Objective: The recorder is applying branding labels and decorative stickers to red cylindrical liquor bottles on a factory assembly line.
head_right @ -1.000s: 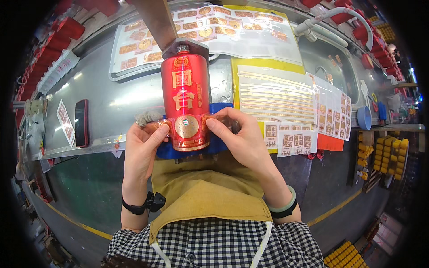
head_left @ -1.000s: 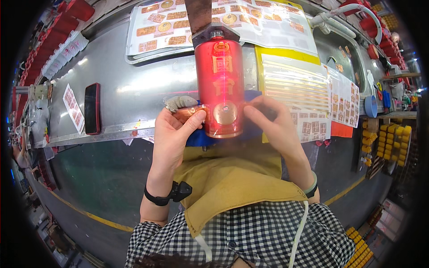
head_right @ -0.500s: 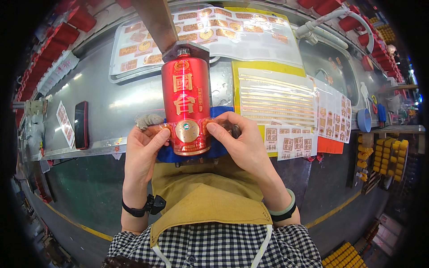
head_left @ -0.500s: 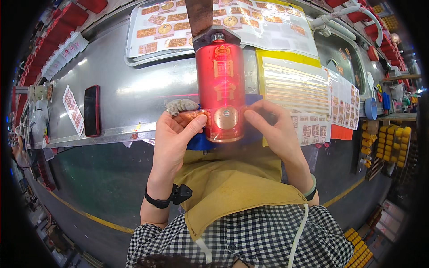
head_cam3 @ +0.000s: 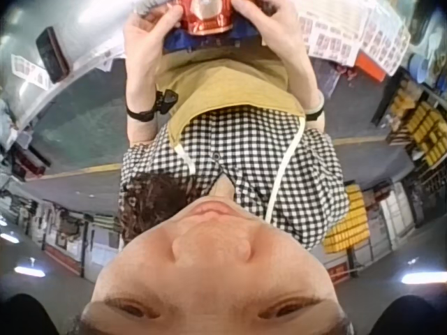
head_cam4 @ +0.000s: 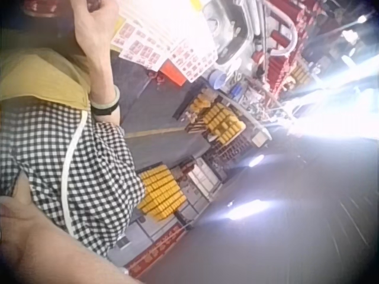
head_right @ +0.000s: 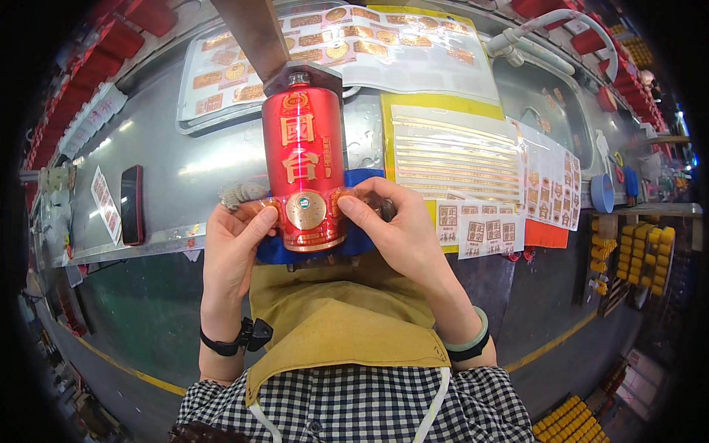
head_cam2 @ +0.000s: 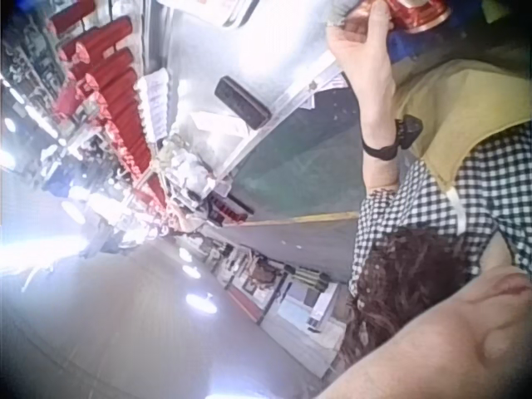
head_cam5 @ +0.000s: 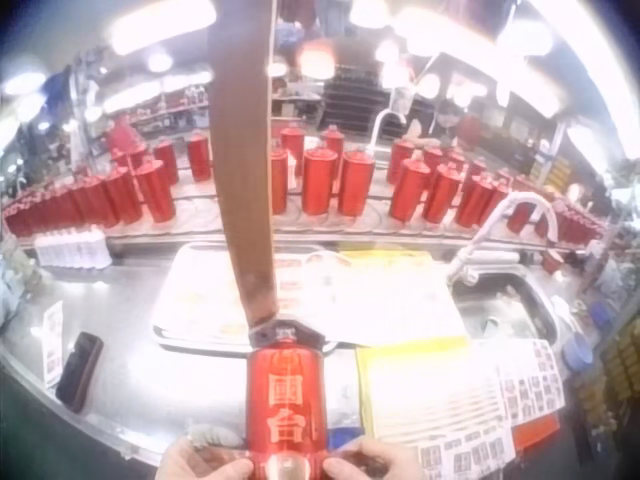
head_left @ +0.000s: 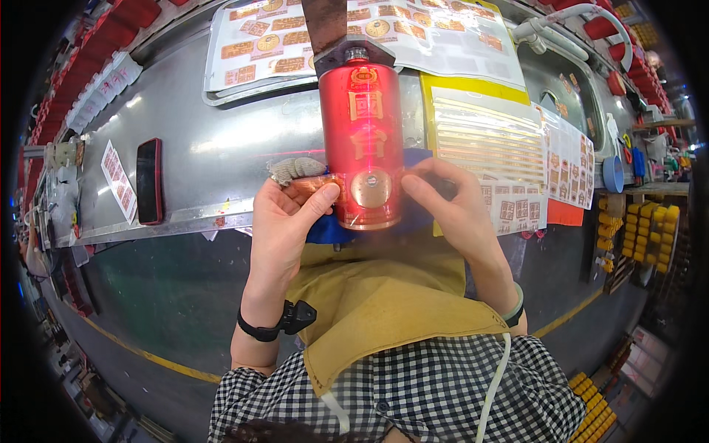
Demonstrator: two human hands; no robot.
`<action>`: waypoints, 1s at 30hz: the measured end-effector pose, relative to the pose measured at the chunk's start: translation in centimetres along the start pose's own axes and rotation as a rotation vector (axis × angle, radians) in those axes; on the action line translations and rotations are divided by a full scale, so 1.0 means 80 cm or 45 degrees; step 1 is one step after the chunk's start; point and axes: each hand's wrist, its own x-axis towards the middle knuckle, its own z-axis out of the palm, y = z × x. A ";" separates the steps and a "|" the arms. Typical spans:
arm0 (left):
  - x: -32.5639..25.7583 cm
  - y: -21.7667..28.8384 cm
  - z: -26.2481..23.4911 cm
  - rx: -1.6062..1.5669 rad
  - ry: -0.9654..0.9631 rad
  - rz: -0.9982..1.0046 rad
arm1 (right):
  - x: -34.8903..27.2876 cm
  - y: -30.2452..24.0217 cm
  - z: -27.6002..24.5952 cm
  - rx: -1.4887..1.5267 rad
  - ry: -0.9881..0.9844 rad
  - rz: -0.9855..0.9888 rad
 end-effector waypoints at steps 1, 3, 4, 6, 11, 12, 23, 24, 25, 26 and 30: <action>0.000 0.000 -0.001 0.006 -0.005 0.013 | 0.000 -0.001 0.001 -0.001 0.002 0.001; -0.001 0.001 0.000 0.017 -0.001 0.010 | 0.000 -0.001 0.000 -0.026 0.001 -0.021; -0.002 0.002 0.002 0.030 0.005 0.008 | 0.000 -0.001 -0.001 -0.021 0.002 -0.022; -0.002 0.003 0.001 0.037 0.004 0.008 | 0.000 -0.001 -0.001 -0.078 0.003 -0.013; -0.001 0.003 -0.002 0.041 0.002 0.012 | 0.001 -0.001 0.001 -0.048 0.001 -0.024; -0.001 0.003 -0.002 0.052 0.003 0.006 | 0.001 -0.001 0.001 -0.046 -0.002 -0.018; -0.001 0.007 0.006 0.011 0.041 0.021 | 0.001 -0.003 0.001 -0.044 -0.007 -0.042; -0.001 0.007 0.005 0.043 0.040 -0.013 | 0.001 -0.004 0.001 -0.060 0.010 -0.039; -0.001 0.008 0.005 0.075 0.038 -0.047 | 0.002 -0.004 0.000 -0.061 0.011 -0.040; 0.000 0.007 0.004 0.074 0.037 -0.046 | 0.002 -0.003 -0.002 -0.078 -0.006 -0.008; 0.000 0.007 0.004 0.057 0.032 -0.018 | 0.002 -0.011 -0.008 -0.670 0.271 -0.138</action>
